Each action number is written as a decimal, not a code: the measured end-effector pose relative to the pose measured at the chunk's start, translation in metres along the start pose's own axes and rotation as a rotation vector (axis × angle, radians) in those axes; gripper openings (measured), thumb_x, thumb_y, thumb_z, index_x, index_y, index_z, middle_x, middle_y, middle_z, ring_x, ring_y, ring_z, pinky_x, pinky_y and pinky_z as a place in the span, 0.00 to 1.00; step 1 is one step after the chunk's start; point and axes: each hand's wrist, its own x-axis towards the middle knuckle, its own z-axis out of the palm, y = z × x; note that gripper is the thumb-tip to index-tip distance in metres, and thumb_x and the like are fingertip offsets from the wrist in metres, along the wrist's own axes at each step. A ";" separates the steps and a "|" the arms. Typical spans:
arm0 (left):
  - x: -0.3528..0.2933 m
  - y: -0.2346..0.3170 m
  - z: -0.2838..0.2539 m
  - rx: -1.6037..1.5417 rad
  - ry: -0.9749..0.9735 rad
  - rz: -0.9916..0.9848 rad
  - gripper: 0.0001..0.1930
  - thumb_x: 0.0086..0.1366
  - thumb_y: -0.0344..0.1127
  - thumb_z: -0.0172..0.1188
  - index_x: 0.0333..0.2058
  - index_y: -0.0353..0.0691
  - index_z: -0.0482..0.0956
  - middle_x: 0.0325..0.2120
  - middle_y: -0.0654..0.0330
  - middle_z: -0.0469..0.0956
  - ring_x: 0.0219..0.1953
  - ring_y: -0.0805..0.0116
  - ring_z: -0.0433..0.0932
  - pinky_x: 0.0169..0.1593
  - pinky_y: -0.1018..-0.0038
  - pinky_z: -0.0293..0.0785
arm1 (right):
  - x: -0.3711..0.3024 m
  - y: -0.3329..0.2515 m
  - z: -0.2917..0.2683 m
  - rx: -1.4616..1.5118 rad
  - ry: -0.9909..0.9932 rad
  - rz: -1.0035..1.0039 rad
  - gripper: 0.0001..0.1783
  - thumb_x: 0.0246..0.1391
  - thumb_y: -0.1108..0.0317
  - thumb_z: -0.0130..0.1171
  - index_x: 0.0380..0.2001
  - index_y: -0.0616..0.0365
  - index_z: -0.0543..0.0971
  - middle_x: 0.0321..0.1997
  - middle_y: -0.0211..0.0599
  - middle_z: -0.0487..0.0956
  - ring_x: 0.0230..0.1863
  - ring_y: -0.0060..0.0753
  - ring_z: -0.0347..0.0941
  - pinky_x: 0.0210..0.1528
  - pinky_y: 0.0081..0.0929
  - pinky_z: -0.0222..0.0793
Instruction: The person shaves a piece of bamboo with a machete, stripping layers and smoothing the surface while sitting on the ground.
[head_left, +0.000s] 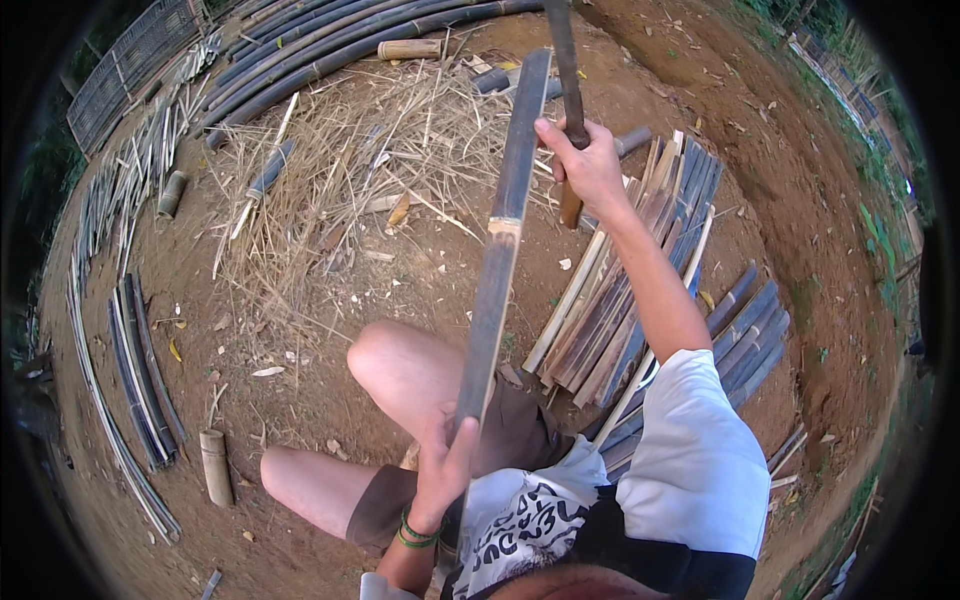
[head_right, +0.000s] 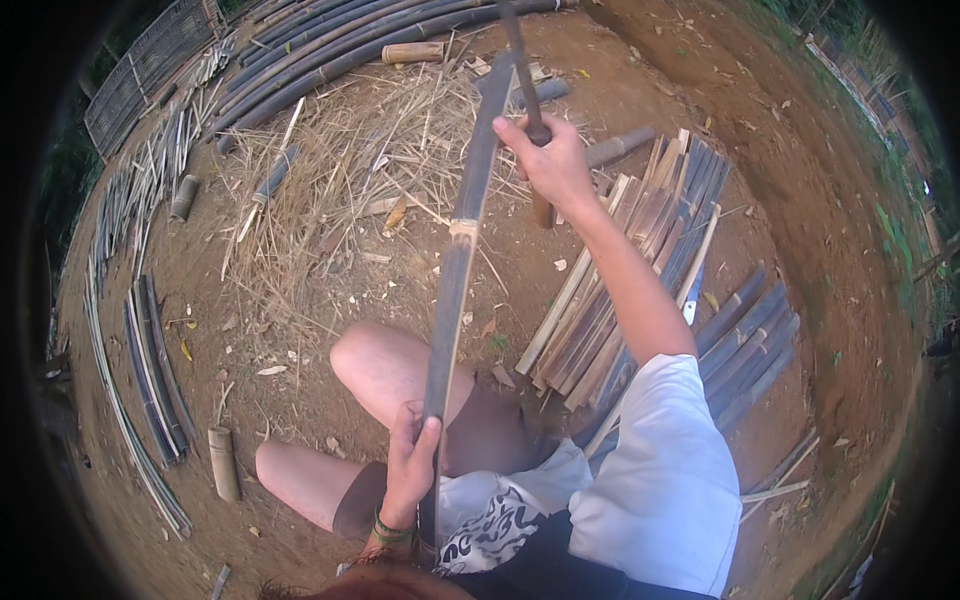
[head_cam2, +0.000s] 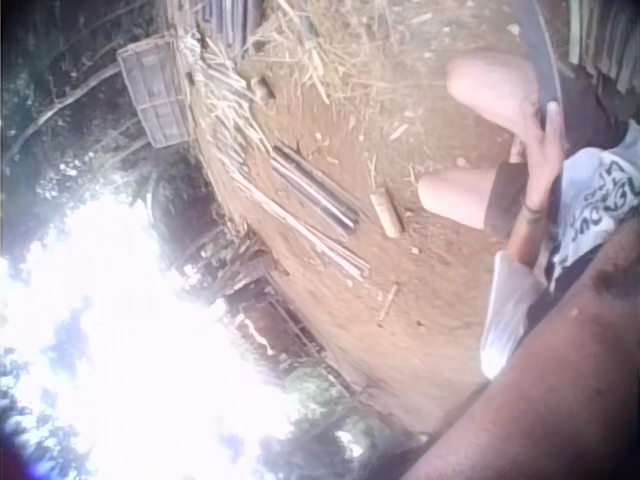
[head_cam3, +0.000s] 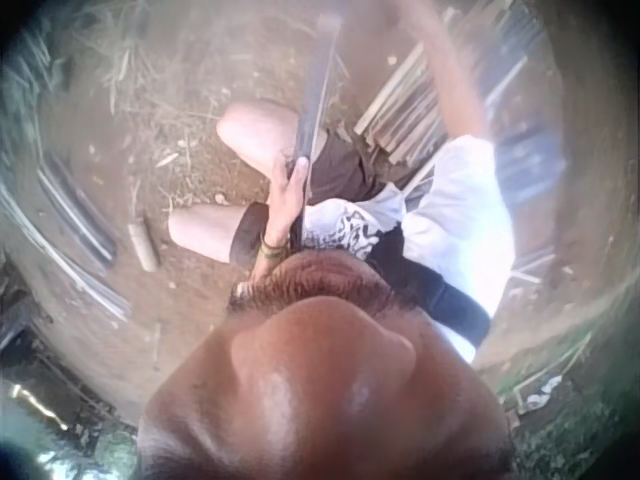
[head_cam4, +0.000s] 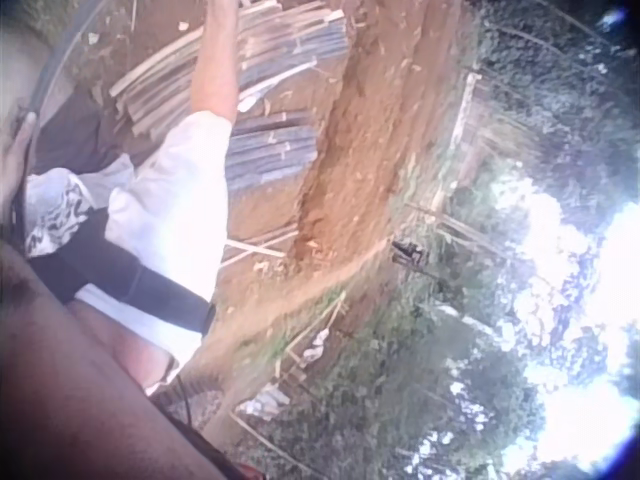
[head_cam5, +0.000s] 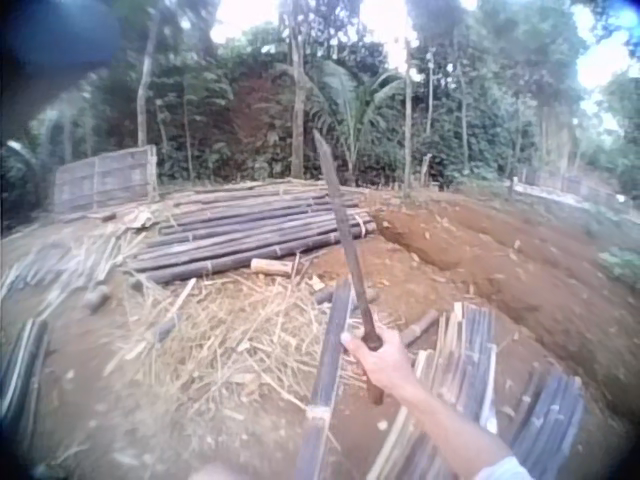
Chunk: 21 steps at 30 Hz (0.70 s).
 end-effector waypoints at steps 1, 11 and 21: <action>0.004 0.000 -0.001 0.042 0.012 -0.009 0.13 0.74 0.35 0.54 0.51 0.34 0.70 0.33 0.68 0.73 0.33 0.84 0.67 0.35 0.82 0.64 | -0.004 0.001 -0.006 -0.135 -0.018 -0.033 0.25 0.58 0.47 0.66 0.21 0.58 0.75 0.14 0.22 0.69 0.16 0.15 0.64 0.20 0.23 0.58; 0.037 -0.004 -0.008 -0.019 -0.149 -0.173 0.12 0.75 0.42 0.52 0.46 0.38 0.70 0.18 0.74 0.62 0.16 0.86 0.57 0.19 0.83 0.52 | -0.129 0.057 -0.015 -0.781 -0.447 -0.394 0.13 0.44 0.60 0.67 0.21 0.55 0.75 0.13 0.33 0.72 0.15 0.35 0.70 0.18 0.37 0.62; 0.038 -0.004 -0.006 0.166 -0.150 -0.119 0.14 0.53 0.21 0.56 0.39 0.41 0.69 0.24 0.71 0.63 0.27 0.80 0.62 0.31 0.80 0.60 | -0.075 0.047 -0.032 -0.883 -0.365 -0.317 0.07 0.40 0.65 0.64 0.23 0.54 0.78 0.14 0.39 0.76 0.16 0.43 0.75 0.21 0.38 0.70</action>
